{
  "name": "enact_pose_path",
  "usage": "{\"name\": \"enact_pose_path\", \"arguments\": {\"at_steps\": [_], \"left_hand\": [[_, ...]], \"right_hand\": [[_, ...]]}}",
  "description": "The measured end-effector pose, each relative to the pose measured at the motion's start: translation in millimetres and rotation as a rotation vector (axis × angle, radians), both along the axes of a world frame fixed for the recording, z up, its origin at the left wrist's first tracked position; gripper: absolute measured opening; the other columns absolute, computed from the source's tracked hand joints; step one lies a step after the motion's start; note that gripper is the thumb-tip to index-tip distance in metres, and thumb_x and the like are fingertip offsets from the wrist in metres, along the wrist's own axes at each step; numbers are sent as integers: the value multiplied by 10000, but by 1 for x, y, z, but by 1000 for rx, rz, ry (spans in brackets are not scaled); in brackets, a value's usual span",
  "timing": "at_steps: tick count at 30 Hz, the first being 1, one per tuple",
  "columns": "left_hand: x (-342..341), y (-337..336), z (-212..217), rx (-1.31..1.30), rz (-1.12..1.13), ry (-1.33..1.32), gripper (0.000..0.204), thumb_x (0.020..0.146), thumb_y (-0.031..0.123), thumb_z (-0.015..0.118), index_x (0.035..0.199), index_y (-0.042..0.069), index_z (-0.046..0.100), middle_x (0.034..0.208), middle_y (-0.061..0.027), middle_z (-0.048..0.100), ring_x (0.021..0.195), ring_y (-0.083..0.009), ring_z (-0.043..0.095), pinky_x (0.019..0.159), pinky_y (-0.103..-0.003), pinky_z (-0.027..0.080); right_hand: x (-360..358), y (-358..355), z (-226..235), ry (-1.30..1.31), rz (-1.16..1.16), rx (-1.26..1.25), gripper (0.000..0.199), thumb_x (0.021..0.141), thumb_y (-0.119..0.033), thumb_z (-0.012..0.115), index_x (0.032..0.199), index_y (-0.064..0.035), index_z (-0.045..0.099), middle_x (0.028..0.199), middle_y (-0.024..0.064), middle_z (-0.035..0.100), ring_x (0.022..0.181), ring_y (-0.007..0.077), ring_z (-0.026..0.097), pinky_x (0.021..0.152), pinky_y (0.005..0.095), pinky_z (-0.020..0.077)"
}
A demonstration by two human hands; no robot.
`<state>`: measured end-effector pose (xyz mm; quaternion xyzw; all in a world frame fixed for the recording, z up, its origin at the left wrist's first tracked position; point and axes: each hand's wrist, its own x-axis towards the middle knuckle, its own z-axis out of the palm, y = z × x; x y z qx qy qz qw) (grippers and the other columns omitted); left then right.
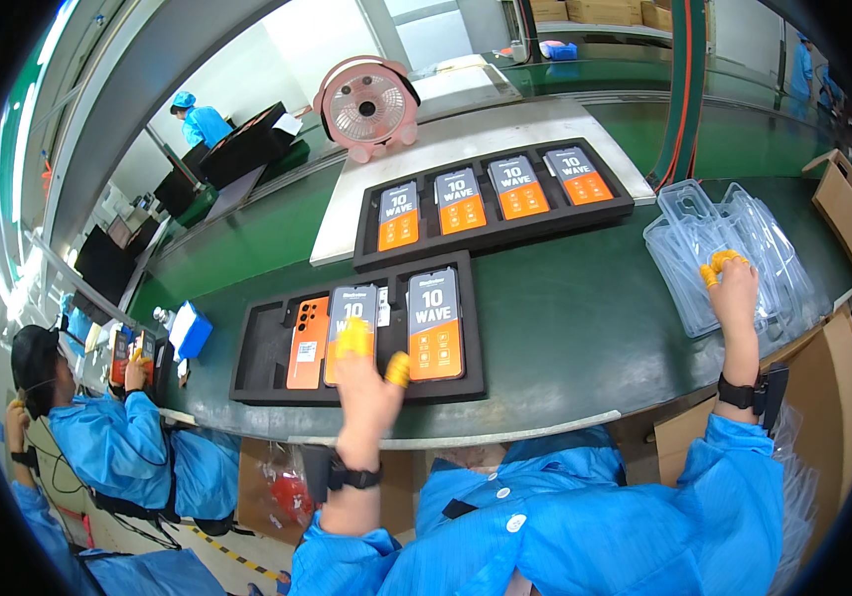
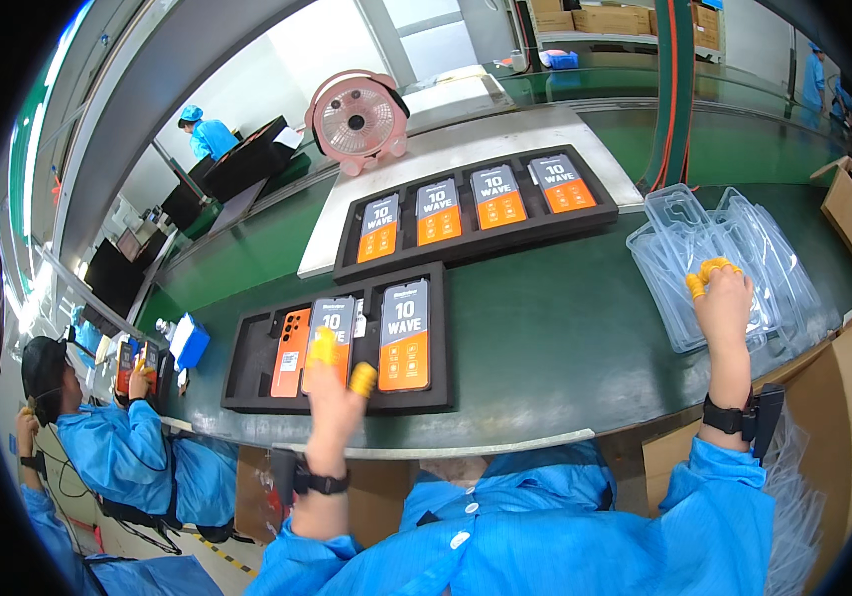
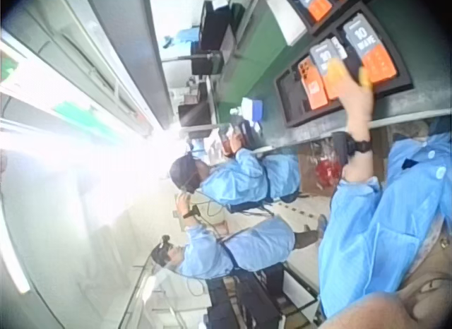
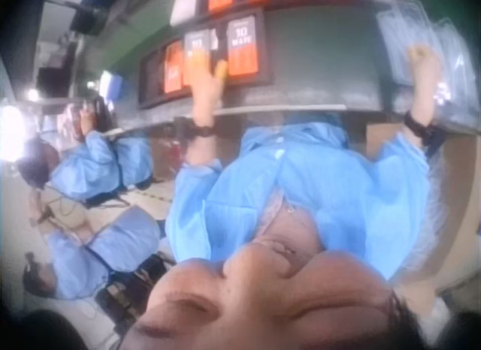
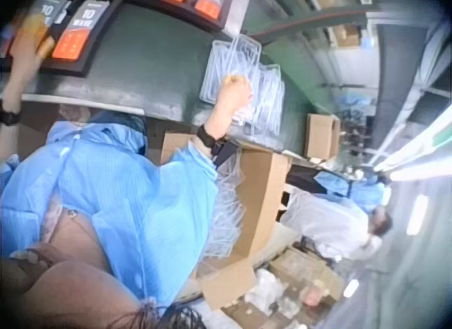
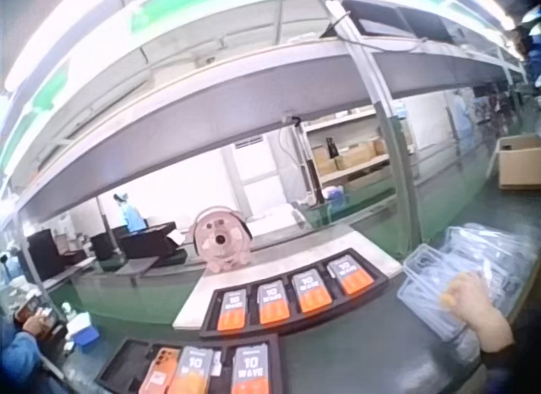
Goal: The person is assembling protective cases for electronics, placing them in trays and organizing them into larger shipping boxes on a factory line.
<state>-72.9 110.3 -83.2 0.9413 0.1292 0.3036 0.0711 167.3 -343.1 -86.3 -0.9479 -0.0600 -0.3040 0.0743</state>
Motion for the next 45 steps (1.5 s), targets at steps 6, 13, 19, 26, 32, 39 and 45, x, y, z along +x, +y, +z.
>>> {"name": "enact_pose_path", "arguments": {"at_steps": [6,13,19,26,32,39,45], "left_hand": [[-2,51,-31,-20,255,65,508,845,272,516,1189,-89,418,1176,-247,450,1133,-385,385,953,-437,298],[-9,77,-33,-73,349,-58,429,857,234,503,1173,-52,456,1123,-238,503,1058,-382,457,895,-431,358],[-43,107,-19,-14,743,345,399,807,325,537,1007,-20,535,986,-204,544,925,-342,526,769,-453,404],[-46,128,-38,-56,718,165,409,829,341,529,1075,15,535,980,-176,564,935,-327,537,811,-433,401],[-49,178,-2,-969,276,110,292,851,200,525,1030,-30,544,924,-76,595,862,-164,557,713,-275,434],[-34,139,33,-1404,-88,-384,281,898,190,428,1043,-29,528,1007,-114,595,910,-213,595,777,-323,479],[25,-49,2,-1668,-519,-402,237,893,145,447,1035,-19,542,1001,-82,577,891,-170,556,806,-285,435]], "right_hand": [[4,-3,9,-119,-121,179,170,754,-153,625,815,4,598,922,147,587,895,301,538,799,394,405],[-79,66,40,5,805,141,131,706,-93,642,806,-36,580,977,111,563,931,295,517,803,367,411],[-116,86,-16,410,1014,260,176,699,-93,640,846,-43,558,979,101,557,974,309,493,848,387,395],[-116,100,-32,177,683,414,261,689,-17,611,942,-44,552,1070,135,521,1037,328,464,886,390,380],[-108,90,-45,172,662,405,307,678,55,565,968,-43,556,1077,140,514,1017,328,474,870,379,395],[-128,90,-30,101,580,782,283,732,-9,600,1009,-33,545,989,122,508,850,240,493,708,304,416],[-140,140,-5,450,893,955,495,771,-183,653,1203,-51,451,1089,91,488,955,189,504,789,312,430]]}}
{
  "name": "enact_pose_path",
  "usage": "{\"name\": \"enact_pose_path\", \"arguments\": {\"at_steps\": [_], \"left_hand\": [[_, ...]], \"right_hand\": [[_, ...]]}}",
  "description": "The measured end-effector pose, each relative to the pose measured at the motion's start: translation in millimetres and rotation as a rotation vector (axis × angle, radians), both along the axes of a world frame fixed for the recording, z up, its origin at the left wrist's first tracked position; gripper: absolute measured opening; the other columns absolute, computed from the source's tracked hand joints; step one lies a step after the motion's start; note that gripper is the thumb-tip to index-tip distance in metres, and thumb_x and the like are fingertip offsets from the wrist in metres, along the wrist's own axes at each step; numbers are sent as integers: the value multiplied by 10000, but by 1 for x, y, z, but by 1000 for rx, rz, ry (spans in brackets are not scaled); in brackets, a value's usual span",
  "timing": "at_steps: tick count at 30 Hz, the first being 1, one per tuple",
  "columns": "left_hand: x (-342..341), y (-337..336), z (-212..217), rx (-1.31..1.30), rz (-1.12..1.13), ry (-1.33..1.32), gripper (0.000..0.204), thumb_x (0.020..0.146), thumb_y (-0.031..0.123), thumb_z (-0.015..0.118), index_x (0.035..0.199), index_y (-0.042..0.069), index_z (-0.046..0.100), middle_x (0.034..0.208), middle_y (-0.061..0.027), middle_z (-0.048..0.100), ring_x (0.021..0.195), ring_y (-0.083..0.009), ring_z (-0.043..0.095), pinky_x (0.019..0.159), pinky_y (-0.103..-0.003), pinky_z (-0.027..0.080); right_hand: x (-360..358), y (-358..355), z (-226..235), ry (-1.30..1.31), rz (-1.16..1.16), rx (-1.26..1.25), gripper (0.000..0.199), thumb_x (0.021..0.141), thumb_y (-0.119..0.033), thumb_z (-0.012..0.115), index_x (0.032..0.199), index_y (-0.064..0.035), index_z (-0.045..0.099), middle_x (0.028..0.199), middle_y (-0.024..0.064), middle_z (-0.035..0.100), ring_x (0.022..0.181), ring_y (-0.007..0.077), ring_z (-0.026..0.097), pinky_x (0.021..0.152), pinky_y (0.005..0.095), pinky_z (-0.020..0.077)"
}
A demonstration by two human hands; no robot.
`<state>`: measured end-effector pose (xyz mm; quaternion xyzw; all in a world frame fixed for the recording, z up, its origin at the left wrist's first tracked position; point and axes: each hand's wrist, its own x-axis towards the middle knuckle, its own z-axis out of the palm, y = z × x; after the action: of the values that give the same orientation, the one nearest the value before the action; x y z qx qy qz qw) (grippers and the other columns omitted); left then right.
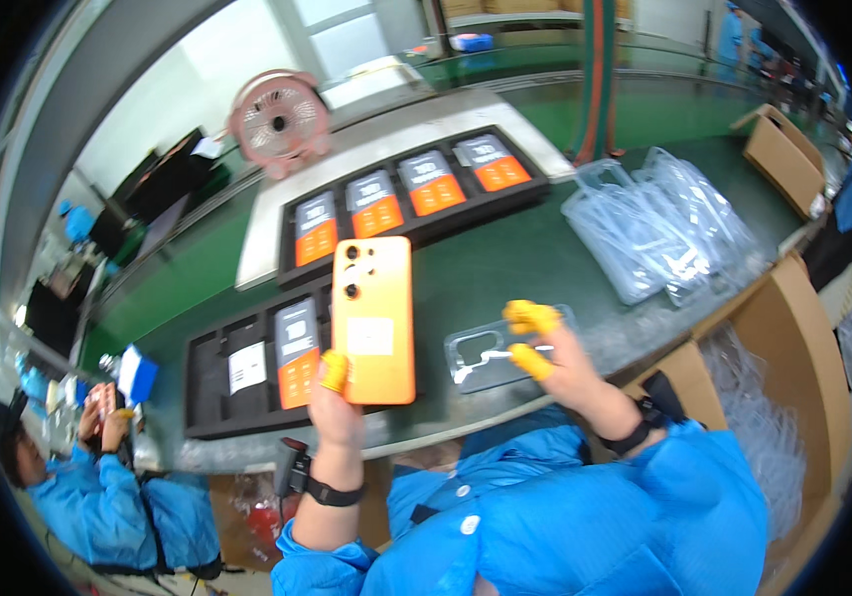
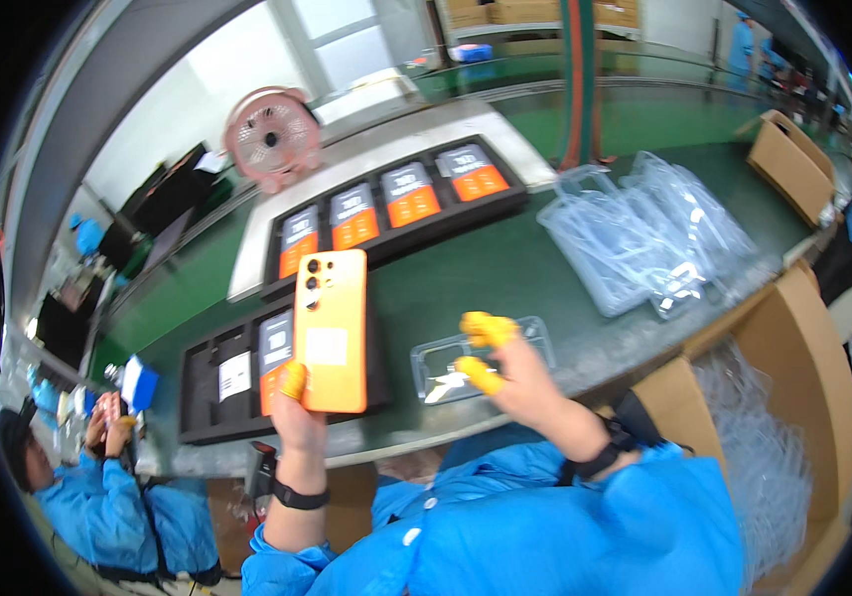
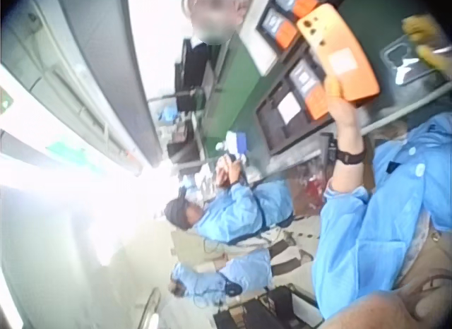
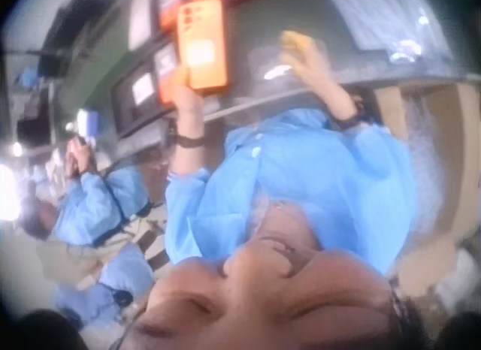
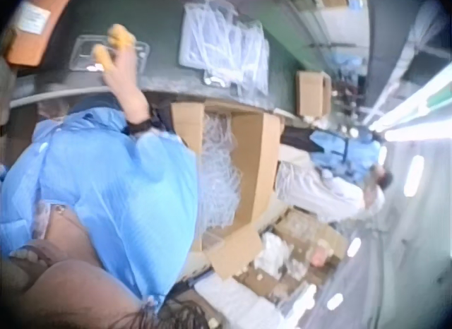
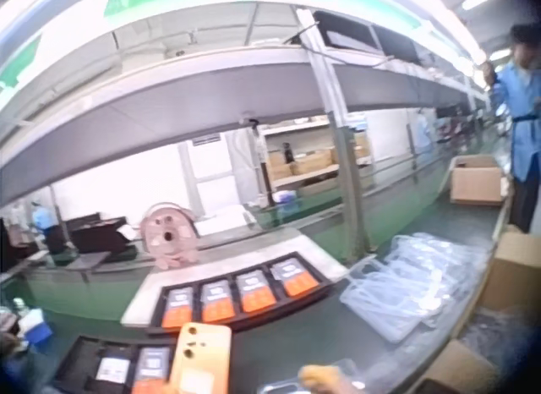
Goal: The person is assembling protective cases for electronics, placing them in trays and organizing them into larger shipping boxes on a factory line.
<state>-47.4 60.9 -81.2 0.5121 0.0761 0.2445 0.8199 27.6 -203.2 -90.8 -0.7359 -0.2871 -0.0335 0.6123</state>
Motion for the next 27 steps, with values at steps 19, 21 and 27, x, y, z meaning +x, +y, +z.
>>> {"name": "enact_pose_path", "arguments": {"at_steps": [19,21,27], "left_hand": [[15,-84,-37,1738,-75,64,580,802,108,570,1296,-38,304,1218,-150,413,1108,-234,440,932,-329,346],[14,-84,-39,1737,-88,61,591,794,103,574,1299,-37,300,1222,-153,413,1114,-236,436,937,-330,342],[12,-82,-39,1727,-145,56,625,771,89,588,1307,-31,290,1232,-161,412,1131,-243,423,952,-334,328]], "right_hand": [[24,-44,11,-652,103,-598,290,673,-136,658,946,-73,587,896,56,530,809,236,520,659,326,472],[20,-44,2,-647,221,-696,312,648,-120,674,945,-66,593,938,66,521,859,235,506,706,328,461],[23,-40,1,-391,247,-734,666,558,-245,764,1118,-6,494,1088,142,486,1091,306,419,943,425,280]]}}
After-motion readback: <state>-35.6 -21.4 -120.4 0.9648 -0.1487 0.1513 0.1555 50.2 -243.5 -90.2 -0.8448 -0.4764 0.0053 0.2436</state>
